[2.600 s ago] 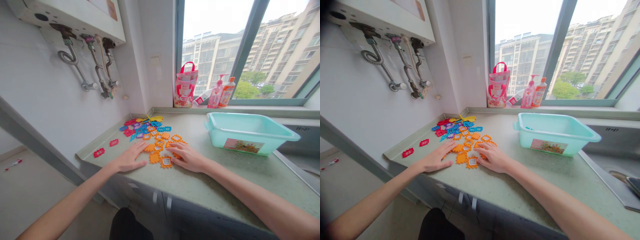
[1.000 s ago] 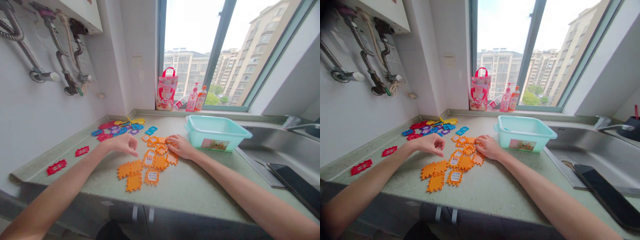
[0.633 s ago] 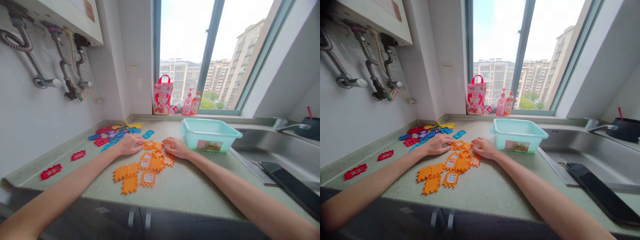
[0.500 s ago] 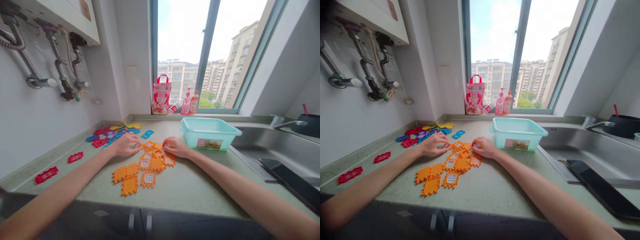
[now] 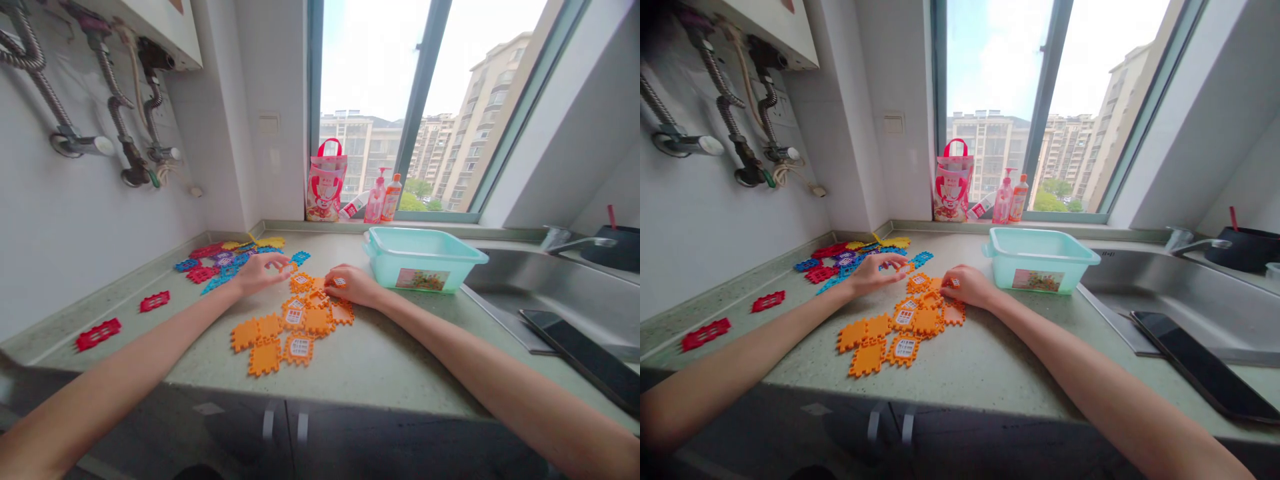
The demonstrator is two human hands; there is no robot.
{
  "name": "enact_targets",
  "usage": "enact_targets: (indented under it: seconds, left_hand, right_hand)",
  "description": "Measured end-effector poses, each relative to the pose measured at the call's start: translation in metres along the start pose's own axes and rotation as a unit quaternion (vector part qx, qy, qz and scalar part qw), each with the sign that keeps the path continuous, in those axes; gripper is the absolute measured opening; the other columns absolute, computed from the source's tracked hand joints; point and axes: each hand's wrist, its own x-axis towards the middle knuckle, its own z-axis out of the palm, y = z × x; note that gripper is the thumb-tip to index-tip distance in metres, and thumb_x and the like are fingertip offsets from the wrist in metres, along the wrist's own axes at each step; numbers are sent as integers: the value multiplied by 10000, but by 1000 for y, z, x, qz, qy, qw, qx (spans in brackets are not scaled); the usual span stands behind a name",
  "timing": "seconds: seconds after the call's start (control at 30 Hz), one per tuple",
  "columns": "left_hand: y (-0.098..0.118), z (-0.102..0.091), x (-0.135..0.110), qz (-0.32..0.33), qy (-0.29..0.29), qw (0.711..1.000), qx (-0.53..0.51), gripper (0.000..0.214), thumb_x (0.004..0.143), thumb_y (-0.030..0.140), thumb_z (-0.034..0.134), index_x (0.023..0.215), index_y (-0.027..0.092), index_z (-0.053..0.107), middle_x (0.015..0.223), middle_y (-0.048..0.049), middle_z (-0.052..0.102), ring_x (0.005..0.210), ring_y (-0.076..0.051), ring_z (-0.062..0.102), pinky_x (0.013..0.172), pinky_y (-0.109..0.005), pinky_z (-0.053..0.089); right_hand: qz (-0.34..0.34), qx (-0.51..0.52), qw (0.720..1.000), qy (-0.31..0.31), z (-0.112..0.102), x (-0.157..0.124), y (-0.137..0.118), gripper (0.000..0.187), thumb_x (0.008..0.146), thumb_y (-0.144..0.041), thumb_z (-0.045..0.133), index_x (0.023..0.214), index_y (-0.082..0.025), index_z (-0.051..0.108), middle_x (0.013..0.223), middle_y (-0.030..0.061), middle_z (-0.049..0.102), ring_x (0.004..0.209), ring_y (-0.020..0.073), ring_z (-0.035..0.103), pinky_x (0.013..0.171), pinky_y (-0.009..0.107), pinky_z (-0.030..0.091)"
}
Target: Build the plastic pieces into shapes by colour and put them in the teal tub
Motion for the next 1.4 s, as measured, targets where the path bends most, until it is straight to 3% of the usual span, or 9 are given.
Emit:
enact_targets:
  seconds: [0.13,0.2,0.3,0.47,0.7,1.17,1.4]
  left_hand:
    - [13,14,29,14,-56,998,-10,543,792,582,760,1190,214,749,1059,-60,800,963,-226,738,821,-343,563]
    - [14,21,37,0,-57,998,-22,525,804,584,747,1178,216,758,1051,-62,800,963,-227,739,819,-342,568]
    - [11,28,33,-7,-47,999,-24,511,807,573,750,1188,233,757,1061,-51,797,986,-226,735,867,-348,566]
    - [1,28,13,-36,-91,993,-71,560,784,603,771,1191,220,744,1090,-63,787,976,-217,731,833,-324,585]
    - [-2,25,14,-11,-108,994,-36,659,730,677,785,1226,244,746,1229,-79,751,1051,-245,705,871,-341,574]
    - [6,19,16,-43,-121,991,-39,683,675,641,827,1207,217,765,1140,-85,792,1027,-262,731,909,-363,587]
    - [5,18,16,-26,-127,991,-10,589,708,658,791,1102,220,798,1088,-55,801,972,-235,734,941,-361,589]
  right_hand:
    - [12,-25,999,30,2,0,0,134,899,-322,778,1006,-242,779,998,48,799,975,211,722,925,336,524]
    - [19,-59,997,44,-6,-3,-3,173,907,-372,772,1024,-246,783,1030,59,803,986,220,731,925,340,520]
    - [60,-113,990,56,-27,-7,-10,199,941,-413,715,1022,-248,791,1021,59,809,910,222,752,838,331,527]
    - [137,-156,976,66,-48,-13,-25,259,949,-447,664,1031,-245,803,937,53,816,823,222,765,748,322,522]
    - [170,-194,966,32,-34,-15,-27,326,948,-473,654,1081,-214,798,980,108,805,852,244,750,743,334,516]
    - [230,-175,957,-5,-17,-6,-14,432,916,-636,639,1026,-232,742,1008,129,745,817,253,703,714,330,474]
    - [260,-141,955,-2,-18,-5,-9,322,799,-426,752,1051,-227,728,957,88,770,829,244,691,678,300,452]
